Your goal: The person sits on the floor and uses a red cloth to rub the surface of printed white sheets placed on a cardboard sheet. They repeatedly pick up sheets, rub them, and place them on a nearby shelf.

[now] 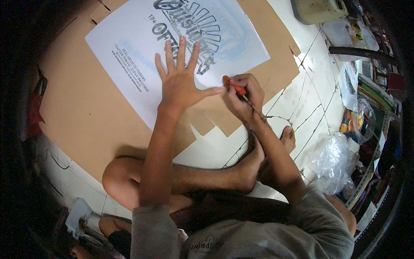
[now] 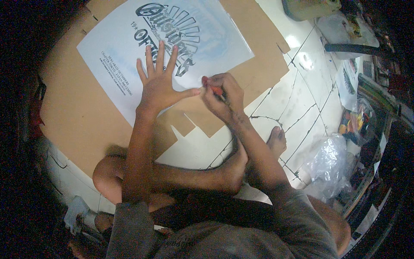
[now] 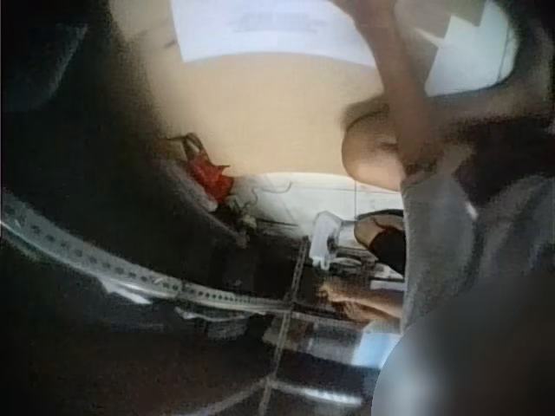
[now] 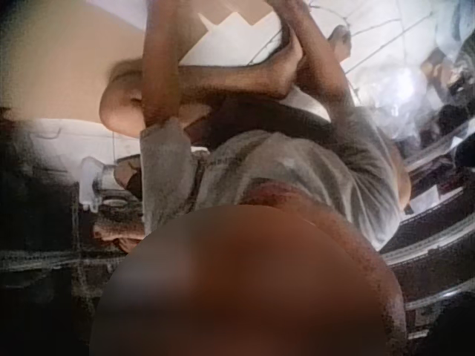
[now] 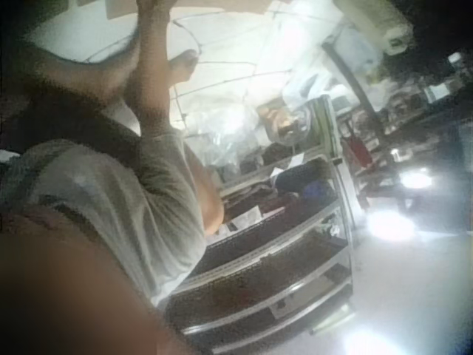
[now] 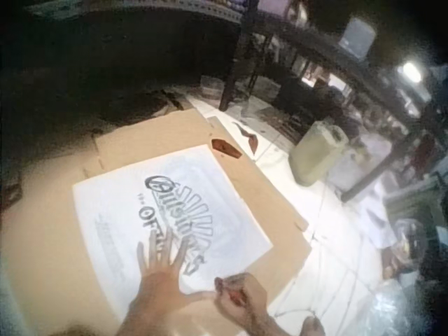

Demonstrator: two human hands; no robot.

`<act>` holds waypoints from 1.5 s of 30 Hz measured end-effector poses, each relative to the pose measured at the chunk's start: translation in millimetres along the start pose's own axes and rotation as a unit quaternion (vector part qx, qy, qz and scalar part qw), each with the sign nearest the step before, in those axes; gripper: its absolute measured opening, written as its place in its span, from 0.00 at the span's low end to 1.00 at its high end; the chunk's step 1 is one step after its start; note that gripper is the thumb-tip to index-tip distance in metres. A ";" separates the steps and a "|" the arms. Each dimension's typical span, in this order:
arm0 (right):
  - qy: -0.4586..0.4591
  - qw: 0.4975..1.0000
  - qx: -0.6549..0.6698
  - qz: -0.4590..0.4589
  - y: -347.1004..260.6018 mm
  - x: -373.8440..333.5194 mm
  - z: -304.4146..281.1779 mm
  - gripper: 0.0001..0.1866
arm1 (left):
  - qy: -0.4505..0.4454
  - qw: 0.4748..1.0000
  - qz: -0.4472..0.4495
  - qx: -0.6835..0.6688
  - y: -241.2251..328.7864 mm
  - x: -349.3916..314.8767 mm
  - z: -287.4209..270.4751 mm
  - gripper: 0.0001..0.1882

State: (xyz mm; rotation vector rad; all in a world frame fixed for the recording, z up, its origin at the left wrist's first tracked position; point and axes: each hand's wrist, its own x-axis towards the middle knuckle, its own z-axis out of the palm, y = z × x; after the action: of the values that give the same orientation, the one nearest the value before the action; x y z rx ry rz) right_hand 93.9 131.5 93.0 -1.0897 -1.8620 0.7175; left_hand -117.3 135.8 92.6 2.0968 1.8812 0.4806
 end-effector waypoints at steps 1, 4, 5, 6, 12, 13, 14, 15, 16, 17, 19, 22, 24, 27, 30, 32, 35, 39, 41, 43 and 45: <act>0.006 1.000 0.004 0.004 -2.1 -0.1 2.1 0.09 | -0.001 1.000 0.000 0.002 -0.3 0.1 -1.2 0.72; 0.006 1.000 0.003 0.013 -3.8 6.6 0.2 0.09 | -0.004 1.000 0.001 0.005 0.9 0.8 -4.3 0.72; 0.016 1.000 -0.005 0.011 0.7 5.2 0.6 0.10 | -0.004 1.000 0.001 0.005 1.7 1.3 -5.0 0.72; 0.004 1.000 -0.003 0.002 1.8 5.1 -0.4 0.10 | -0.005 1.000 0.001 0.005 2.3 1.7 -5.1 0.72; -0.017 1.000 0.005 -0.010 -7.8 11.2 -2.6 0.11 | -0.012 1.000 0.001 0.016 -0.2 0.7 -6.0 0.72; -0.007 1.000 0.007 -0.003 -6.8 11.8 -1.5 0.11 | -0.011 1.000 0.002 0.015 0.3 0.8 -6.1 0.72; 0.004 1.000 0.010 0.004 -6.3 11.8 -1.6 0.11 | -0.010 1.000 0.002 0.014 0.9 0.8 -6.3 0.72; 0.001 1.000 0.015 0.012 -6.7 10.9 -3.1 0.10 | -0.008 1.000 0.002 0.013 1.9 0.9 -6.6 0.72; -0.003 1.000 0.021 0.020 -5.8 8.7 -3.6 0.09 | -0.008 1.000 0.002 0.016 2.1 0.6 -6.0 0.72; -0.007 0.999 0.027 0.028 -4.5 6.7 -4.6 0.08 | -0.008 1.000 0.001 0.020 3.0 0.3 -5.2 0.72; 0.098 0.979 0.096 0.153 3.9 9.3 -7.0 0.05 | -0.006 1.000 0.003 0.025 4.4 0.0 -6.1 0.72; 0.224 0.832 0.400 0.312 15.0 11.9 -46.0 0.08 | -0.046 0.998 -0.017 0.034 15.5 3.5 -12.1 0.69; 0.300 0.815 0.418 0.265 37.6 -5.8 -52.3 0.05 | -0.115 0.989 -0.062 0.068 44.1 25.6 -36.1 0.62; 0.258 0.856 0.368 0.257 19.8 -2.2 -48.7 0.03 | 0.032 0.997 0.053 -0.041 61.4 117.4 -0.4 0.28; 0.231 0.821 0.451 0.261 -1.7 1.6 -25.9 0.03 | 0.006 0.915 0.400 -0.053 50.5 209.8 19.5 0.21; 0.223 0.872 0.331 0.285 38.2 -24.0 -21.5 0.05 | -0.106 0.875 0.424 0.207 72.3 242.0 62.8 0.19; 0.240 0.925 0.228 0.187 9.2 -8.0 -24.2 0.06 | -0.276 0.801 0.376 0.375 124.7 271.2 39.4 0.26; 0.151 0.979 0.103 0.086 11.9 -4.7 -44.8 0.04 | -0.256 0.743 0.474 0.397 155.0 287.5 9.0 0.22; 0.098 0.988 0.112 0.038 -9.9 -5.2 -31.3 0.04 | -0.291 0.804 0.417 0.307 91.6 271.2 19.6 0.23; 0.061 0.990 0.121 0.036 -18.0 -9.6 -26.1 0.03 | -0.293 0.836 0.372 0.277 57.8 256.6 24.1 0.24; 0.056 0.991 0.114 0.045 -19.4 -9.0 -24.8 0.03 | -0.272 0.849 0.323 0.318 38.4 243.1 14.7 0.24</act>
State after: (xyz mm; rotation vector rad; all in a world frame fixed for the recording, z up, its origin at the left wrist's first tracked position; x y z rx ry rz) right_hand 110.1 116.1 117.0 -1.0482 -1.6002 0.8813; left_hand -53.3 373.4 109.5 2.8590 1.0370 -0.6792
